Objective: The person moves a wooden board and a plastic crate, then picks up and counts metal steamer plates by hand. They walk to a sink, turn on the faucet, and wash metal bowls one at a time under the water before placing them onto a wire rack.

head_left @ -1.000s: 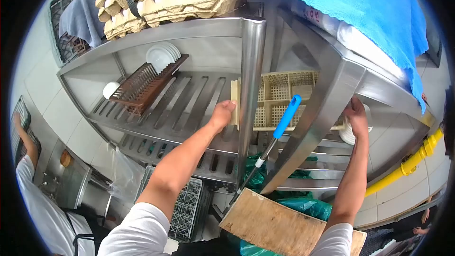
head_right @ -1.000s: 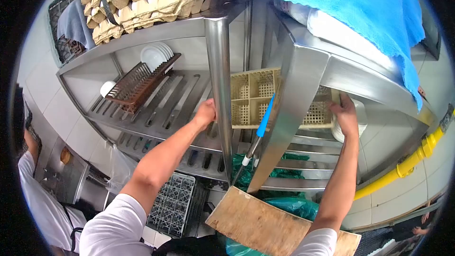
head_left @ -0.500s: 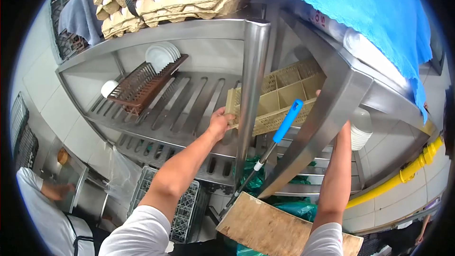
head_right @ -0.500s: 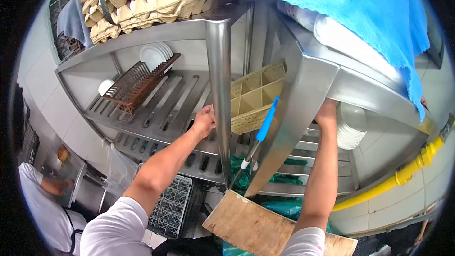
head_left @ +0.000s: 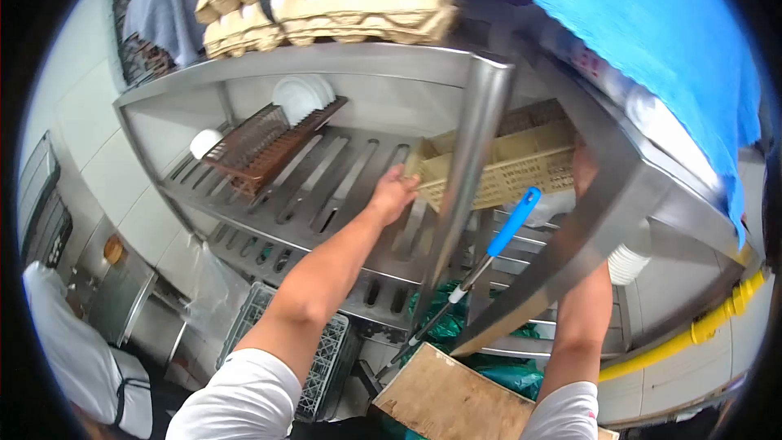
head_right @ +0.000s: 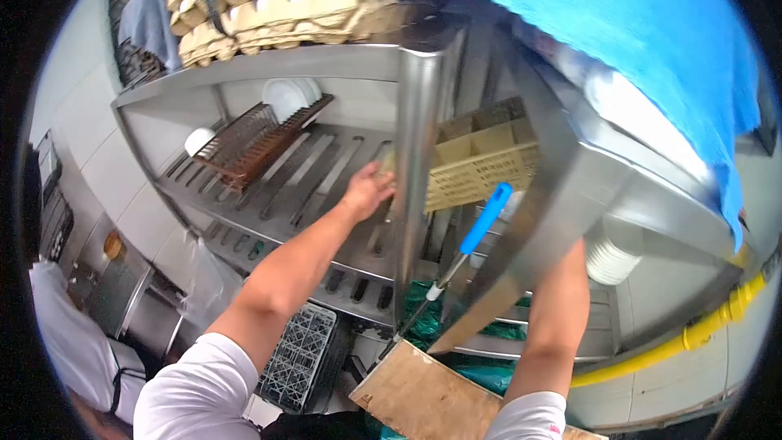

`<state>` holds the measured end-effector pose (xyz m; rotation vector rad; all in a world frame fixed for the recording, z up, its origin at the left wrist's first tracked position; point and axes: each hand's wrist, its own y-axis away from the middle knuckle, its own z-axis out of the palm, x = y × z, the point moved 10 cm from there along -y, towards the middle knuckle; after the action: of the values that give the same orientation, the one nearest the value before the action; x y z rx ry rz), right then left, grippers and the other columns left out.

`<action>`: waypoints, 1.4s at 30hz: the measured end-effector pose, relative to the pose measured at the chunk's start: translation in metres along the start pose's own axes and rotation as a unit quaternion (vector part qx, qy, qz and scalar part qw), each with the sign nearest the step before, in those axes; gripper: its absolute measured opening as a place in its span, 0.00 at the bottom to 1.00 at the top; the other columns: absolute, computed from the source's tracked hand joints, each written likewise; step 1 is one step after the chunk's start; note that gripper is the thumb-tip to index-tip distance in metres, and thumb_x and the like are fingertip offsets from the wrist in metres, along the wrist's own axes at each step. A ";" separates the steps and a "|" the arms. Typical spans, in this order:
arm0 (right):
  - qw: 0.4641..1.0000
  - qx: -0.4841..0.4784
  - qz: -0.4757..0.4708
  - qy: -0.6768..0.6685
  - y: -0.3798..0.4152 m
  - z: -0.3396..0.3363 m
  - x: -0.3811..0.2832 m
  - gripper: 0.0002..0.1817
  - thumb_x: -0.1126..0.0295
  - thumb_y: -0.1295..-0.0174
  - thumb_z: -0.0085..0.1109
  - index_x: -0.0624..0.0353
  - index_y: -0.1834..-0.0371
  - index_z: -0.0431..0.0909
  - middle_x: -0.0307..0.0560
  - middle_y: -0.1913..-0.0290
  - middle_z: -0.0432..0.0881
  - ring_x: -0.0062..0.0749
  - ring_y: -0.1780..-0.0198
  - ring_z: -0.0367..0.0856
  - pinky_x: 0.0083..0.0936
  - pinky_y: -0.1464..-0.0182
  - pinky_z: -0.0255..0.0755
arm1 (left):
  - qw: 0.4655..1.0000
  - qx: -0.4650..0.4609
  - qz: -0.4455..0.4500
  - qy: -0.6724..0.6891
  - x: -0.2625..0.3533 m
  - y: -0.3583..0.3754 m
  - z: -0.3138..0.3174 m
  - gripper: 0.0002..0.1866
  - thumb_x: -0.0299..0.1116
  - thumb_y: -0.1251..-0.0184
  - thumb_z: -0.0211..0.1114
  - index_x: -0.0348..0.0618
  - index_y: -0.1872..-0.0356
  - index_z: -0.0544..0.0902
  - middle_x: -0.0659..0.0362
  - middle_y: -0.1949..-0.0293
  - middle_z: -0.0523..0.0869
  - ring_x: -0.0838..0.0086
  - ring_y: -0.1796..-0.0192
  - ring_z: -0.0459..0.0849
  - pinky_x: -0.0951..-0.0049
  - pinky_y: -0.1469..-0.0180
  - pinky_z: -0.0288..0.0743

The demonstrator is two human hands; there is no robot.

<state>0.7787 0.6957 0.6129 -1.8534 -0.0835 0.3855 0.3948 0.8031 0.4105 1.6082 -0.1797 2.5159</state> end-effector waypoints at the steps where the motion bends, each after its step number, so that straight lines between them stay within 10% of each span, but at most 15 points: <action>1: 1.000 0.011 -0.011 0.022 -0.006 0.006 0.000 0.15 0.62 0.37 0.55 0.62 0.57 0.81 0.51 0.57 0.81 0.37 0.56 0.80 0.34 0.55 0.72 | 0.994 -0.023 -0.027 -0.103 -0.010 -0.002 0.001 0.37 0.31 0.36 0.63 0.38 0.30 0.54 0.55 0.39 0.71 0.67 0.42 0.73 0.68 0.49 0.75; 7: 0.992 0.044 -0.057 0.107 -0.039 0.032 -0.001 0.18 0.60 0.37 0.53 0.63 0.55 0.80 0.57 0.53 0.80 0.43 0.50 0.79 0.39 0.49 0.71 | 0.946 -0.040 -0.092 -0.307 -0.032 0.020 -0.023 0.41 0.38 0.38 0.65 0.37 0.29 0.53 0.54 0.39 0.72 0.69 0.47 0.75 0.70 0.52 0.74; 12: 0.991 0.051 -0.046 0.116 -0.050 0.043 -0.007 0.21 0.58 0.37 0.52 0.63 0.50 0.77 0.59 0.48 0.77 0.47 0.46 0.75 0.41 0.45 0.67 | 0.884 0.044 0.111 -0.451 -0.011 0.063 -0.045 0.31 0.32 0.38 0.63 0.39 0.34 0.64 0.50 0.41 0.74 0.70 0.50 0.79 0.71 0.51 0.75; 21: 0.996 0.030 0.007 0.090 -0.056 0.066 -0.033 0.27 0.54 0.36 0.49 0.61 0.40 0.69 0.61 0.39 0.69 0.54 0.38 0.67 0.43 0.36 0.59 | 0.913 0.049 0.137 -0.382 -0.007 0.216 -0.102 0.25 0.29 0.39 0.64 0.41 0.40 0.71 0.51 0.47 0.78 0.70 0.53 0.82 0.69 0.51 0.77; 27: 0.993 -0.038 0.068 0.093 -0.078 0.115 -0.031 0.31 0.52 0.36 0.48 0.61 0.34 0.64 0.63 0.34 0.65 0.58 0.33 0.62 0.44 0.32 0.55 | 0.869 0.093 -0.031 -0.485 -0.045 0.318 -0.174 0.18 0.32 0.39 0.65 0.38 0.49 0.78 0.52 0.57 0.83 0.69 0.63 0.83 0.71 0.58 0.77; 30: 0.977 -0.140 -0.078 0.143 -0.082 0.152 -0.004 0.41 0.41 0.40 0.50 0.59 0.30 0.59 0.64 0.31 0.60 0.55 0.29 0.57 0.46 0.29 0.48 | 0.872 0.135 -0.139 -0.450 -0.068 0.370 -0.215 0.19 0.32 0.40 0.65 0.37 0.49 0.78 0.51 0.56 0.84 0.69 0.62 0.85 0.71 0.57 0.77; 33: 0.980 -0.176 0.085 0.019 -0.064 0.129 0.003 0.49 0.33 0.47 0.53 0.59 0.30 0.58 0.63 0.30 0.60 0.52 0.27 0.53 0.47 0.28 0.43 | 0.839 0.129 -0.149 -0.507 -0.090 0.413 -0.251 0.21 0.36 0.42 0.67 0.37 0.49 0.79 0.49 0.58 0.85 0.65 0.58 0.86 0.69 0.55 0.77; 42: 0.969 -0.186 0.046 0.156 -0.053 0.096 -0.045 0.47 0.36 0.49 0.58 0.61 0.33 0.62 0.63 0.37 0.69 0.53 0.34 0.65 0.40 0.35 0.62 | 0.809 0.124 -0.247 -0.519 -0.141 0.481 -0.301 0.24 0.40 0.44 0.67 0.37 0.49 0.80 0.47 0.53 0.84 0.57 0.49 0.83 0.65 0.46 0.74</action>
<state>0.7142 0.7894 0.6470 -2.2739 0.1569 0.1407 0.0936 0.3763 0.1469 2.5372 0.4227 1.1061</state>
